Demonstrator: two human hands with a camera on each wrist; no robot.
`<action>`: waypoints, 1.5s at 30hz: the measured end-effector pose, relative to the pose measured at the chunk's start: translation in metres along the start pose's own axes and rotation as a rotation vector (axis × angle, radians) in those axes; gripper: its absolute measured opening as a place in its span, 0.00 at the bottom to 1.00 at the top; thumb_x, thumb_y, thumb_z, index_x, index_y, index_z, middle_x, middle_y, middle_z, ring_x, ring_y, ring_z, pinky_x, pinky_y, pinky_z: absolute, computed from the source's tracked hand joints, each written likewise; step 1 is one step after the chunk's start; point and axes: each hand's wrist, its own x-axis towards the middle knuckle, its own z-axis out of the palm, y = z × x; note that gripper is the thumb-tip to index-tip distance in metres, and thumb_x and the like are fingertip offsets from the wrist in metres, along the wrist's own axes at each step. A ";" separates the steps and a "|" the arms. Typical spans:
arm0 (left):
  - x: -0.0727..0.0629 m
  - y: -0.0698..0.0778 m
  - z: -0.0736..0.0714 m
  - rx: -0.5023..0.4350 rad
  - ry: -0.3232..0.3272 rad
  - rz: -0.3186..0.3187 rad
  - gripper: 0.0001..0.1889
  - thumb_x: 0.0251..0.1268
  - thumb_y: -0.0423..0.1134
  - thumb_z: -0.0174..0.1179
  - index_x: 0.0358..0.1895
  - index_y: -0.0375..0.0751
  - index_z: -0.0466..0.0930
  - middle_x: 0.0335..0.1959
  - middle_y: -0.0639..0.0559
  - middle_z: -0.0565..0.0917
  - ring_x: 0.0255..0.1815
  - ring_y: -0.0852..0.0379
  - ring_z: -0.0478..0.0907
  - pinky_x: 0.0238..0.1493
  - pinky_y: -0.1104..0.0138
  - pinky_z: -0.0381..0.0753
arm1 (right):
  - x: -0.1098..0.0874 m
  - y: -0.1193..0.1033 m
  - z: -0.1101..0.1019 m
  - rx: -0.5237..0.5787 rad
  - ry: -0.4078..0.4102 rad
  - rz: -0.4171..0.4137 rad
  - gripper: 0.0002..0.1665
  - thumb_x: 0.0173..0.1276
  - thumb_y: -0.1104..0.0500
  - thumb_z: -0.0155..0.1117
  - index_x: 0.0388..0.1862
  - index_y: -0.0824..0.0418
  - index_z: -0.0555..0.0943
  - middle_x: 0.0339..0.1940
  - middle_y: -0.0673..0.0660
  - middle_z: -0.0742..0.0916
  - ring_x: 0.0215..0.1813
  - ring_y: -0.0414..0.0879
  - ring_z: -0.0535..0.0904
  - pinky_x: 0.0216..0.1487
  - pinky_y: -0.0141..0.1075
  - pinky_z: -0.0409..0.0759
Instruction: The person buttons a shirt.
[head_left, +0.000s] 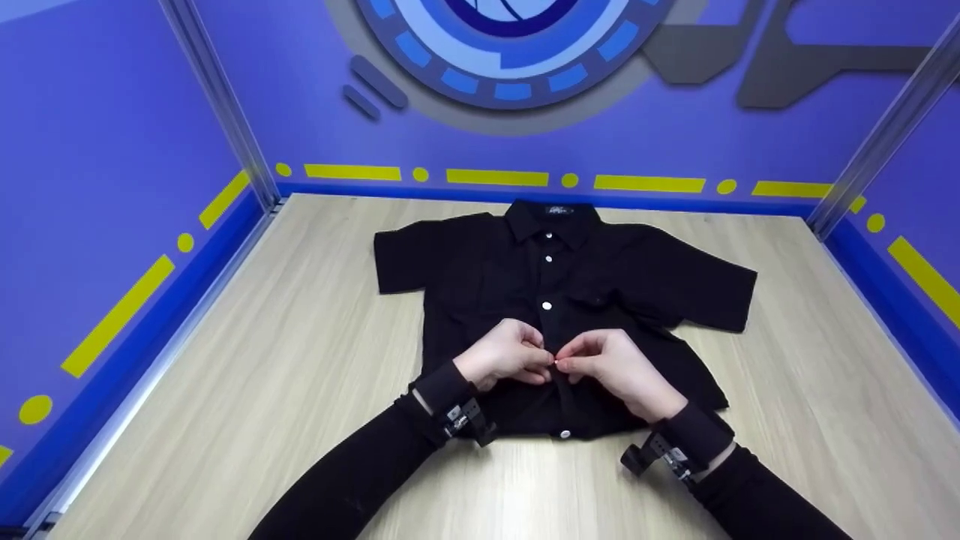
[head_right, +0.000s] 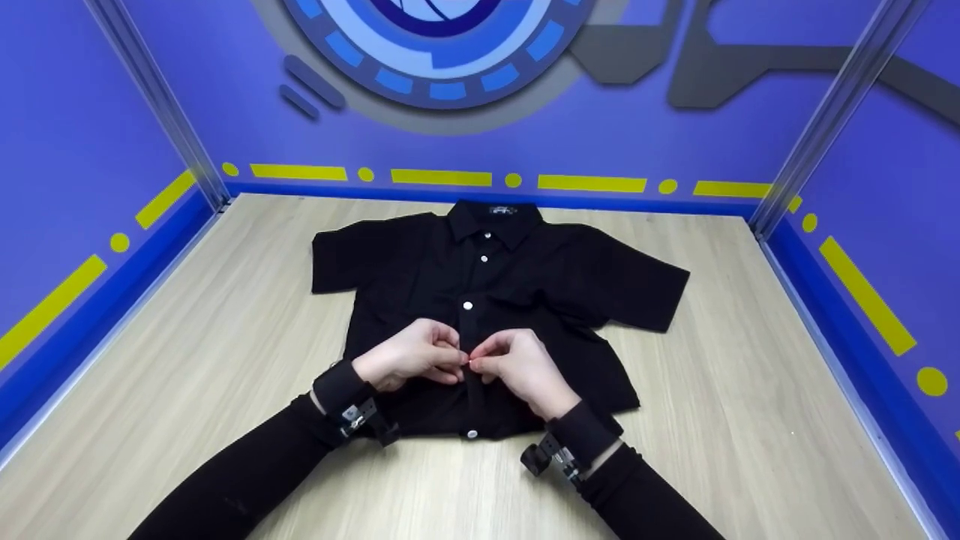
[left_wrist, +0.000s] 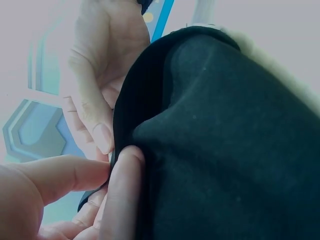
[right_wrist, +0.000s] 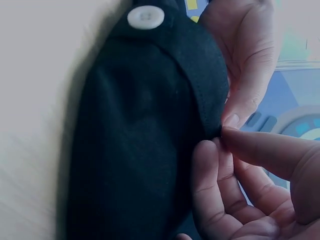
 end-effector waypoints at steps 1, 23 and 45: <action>0.000 0.000 0.000 -0.002 -0.001 0.002 0.08 0.58 0.24 0.62 0.28 0.37 0.72 0.26 0.40 0.85 0.22 0.56 0.82 0.30 0.65 0.87 | 0.000 0.000 0.000 0.003 -0.001 0.003 0.14 0.57 0.62 0.73 0.40 0.69 0.84 0.35 0.59 0.88 0.32 0.49 0.83 0.37 0.36 0.83; 0.004 -0.002 0.001 -0.051 -0.018 0.060 0.07 0.54 0.18 0.60 0.35 0.26 0.74 0.29 0.35 0.86 0.24 0.54 0.84 0.36 0.61 0.87 | 0.002 0.003 -0.001 0.038 0.009 0.045 0.14 0.56 0.63 0.73 0.39 0.70 0.83 0.32 0.56 0.87 0.28 0.46 0.81 0.34 0.36 0.83; -0.001 -0.003 -0.003 0.088 -0.105 -0.014 0.19 0.51 0.24 0.70 0.44 0.32 0.72 0.26 0.45 0.85 0.25 0.51 0.85 0.31 0.58 0.87 | 0.000 0.001 -0.012 -0.056 -0.163 0.029 0.16 0.57 0.57 0.74 0.38 0.67 0.82 0.30 0.57 0.87 0.26 0.46 0.80 0.31 0.37 0.82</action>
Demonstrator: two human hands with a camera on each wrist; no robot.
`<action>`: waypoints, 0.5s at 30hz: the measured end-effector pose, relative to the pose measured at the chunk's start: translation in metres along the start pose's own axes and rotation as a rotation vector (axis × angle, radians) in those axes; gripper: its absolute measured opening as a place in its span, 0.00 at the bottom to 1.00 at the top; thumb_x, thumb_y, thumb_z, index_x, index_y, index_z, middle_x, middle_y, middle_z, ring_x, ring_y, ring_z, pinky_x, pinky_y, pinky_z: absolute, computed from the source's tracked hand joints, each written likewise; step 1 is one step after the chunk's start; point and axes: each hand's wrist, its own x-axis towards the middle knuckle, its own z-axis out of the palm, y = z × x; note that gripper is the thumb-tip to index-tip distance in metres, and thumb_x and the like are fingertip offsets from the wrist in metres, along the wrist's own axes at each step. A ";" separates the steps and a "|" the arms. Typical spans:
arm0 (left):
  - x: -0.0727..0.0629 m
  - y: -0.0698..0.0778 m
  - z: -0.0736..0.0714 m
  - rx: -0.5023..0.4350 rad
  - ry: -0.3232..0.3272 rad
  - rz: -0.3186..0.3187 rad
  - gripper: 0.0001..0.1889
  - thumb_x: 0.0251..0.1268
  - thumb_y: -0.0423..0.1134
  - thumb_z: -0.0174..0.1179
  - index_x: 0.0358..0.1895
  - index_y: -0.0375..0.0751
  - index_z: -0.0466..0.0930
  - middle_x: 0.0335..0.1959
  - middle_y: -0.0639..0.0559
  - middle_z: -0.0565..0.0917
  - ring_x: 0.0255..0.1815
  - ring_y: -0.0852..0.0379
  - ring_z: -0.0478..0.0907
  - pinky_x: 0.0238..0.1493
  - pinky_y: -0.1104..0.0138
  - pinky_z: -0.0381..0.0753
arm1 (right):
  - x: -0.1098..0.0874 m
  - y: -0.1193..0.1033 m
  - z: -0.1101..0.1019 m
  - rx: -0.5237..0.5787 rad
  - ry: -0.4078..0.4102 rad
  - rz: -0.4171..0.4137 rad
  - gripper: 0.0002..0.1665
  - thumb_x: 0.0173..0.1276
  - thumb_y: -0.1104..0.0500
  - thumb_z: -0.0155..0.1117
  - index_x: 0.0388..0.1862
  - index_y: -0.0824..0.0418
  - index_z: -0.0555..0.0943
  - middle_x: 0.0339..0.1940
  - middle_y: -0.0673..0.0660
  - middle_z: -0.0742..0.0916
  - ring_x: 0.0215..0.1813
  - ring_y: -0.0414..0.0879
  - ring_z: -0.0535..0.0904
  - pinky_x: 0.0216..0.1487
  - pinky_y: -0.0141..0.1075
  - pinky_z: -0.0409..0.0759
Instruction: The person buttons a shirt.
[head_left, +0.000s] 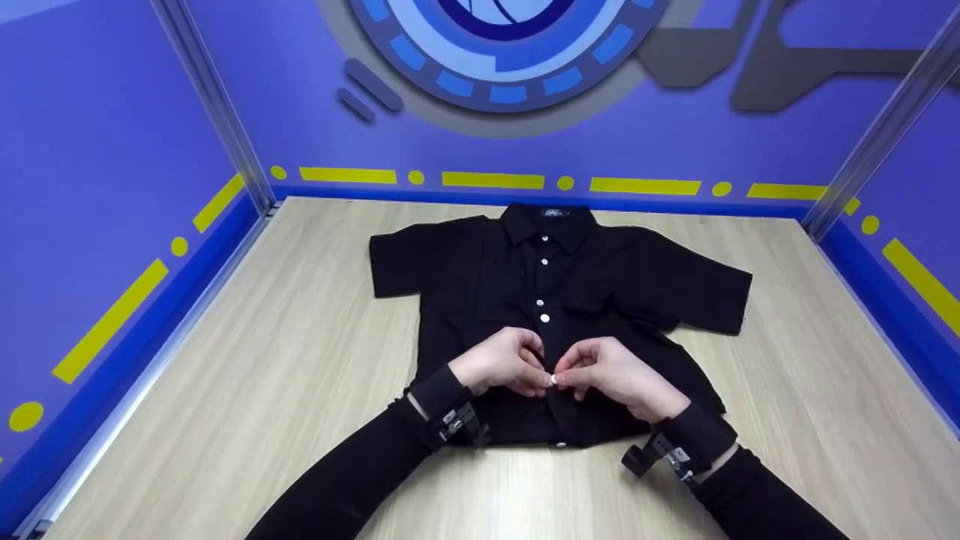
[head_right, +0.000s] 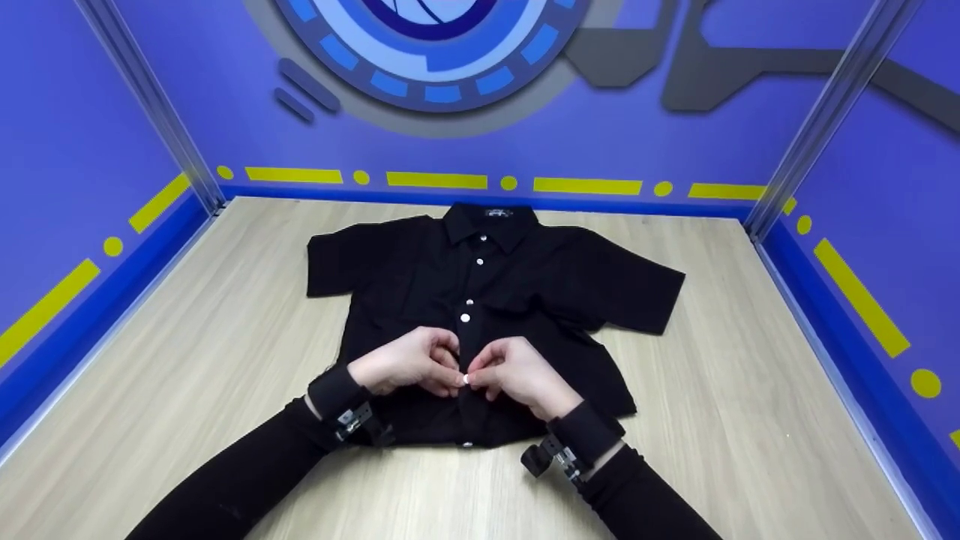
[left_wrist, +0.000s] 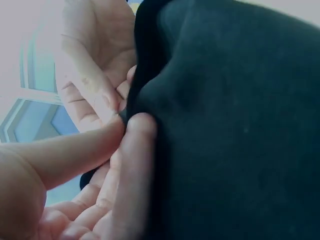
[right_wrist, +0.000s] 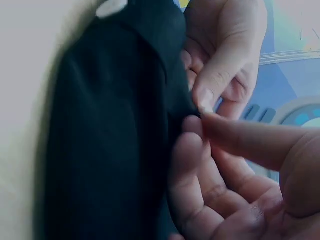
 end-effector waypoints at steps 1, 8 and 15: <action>-0.002 0.001 -0.001 0.040 -0.003 -0.003 0.20 0.50 0.26 0.71 0.45 0.32 0.72 0.27 0.45 0.86 0.26 0.51 0.85 0.31 0.58 0.87 | 0.000 -0.001 -0.004 -0.055 -0.008 -0.022 0.15 0.57 0.55 0.74 0.37 0.65 0.83 0.30 0.56 0.87 0.26 0.46 0.80 0.31 0.37 0.82; -0.030 0.004 -0.021 0.812 0.228 0.129 0.32 0.35 0.50 0.80 0.49 0.47 0.79 0.42 0.53 0.83 0.44 0.54 0.77 0.51 0.60 0.78 | -0.014 0.005 -0.065 -0.726 0.173 -0.261 0.14 0.49 0.52 0.79 0.30 0.51 0.81 0.31 0.47 0.82 0.36 0.42 0.76 0.40 0.34 0.75; -0.052 -0.010 -0.035 1.077 0.246 0.067 0.49 0.31 0.59 0.79 0.65 0.54 0.69 0.74 0.40 0.61 0.73 0.31 0.54 0.65 0.39 0.66 | -0.043 0.018 -0.100 -1.011 0.037 -0.089 0.32 0.37 0.46 0.82 0.41 0.53 0.78 0.40 0.53 0.78 0.44 0.48 0.73 0.44 0.44 0.75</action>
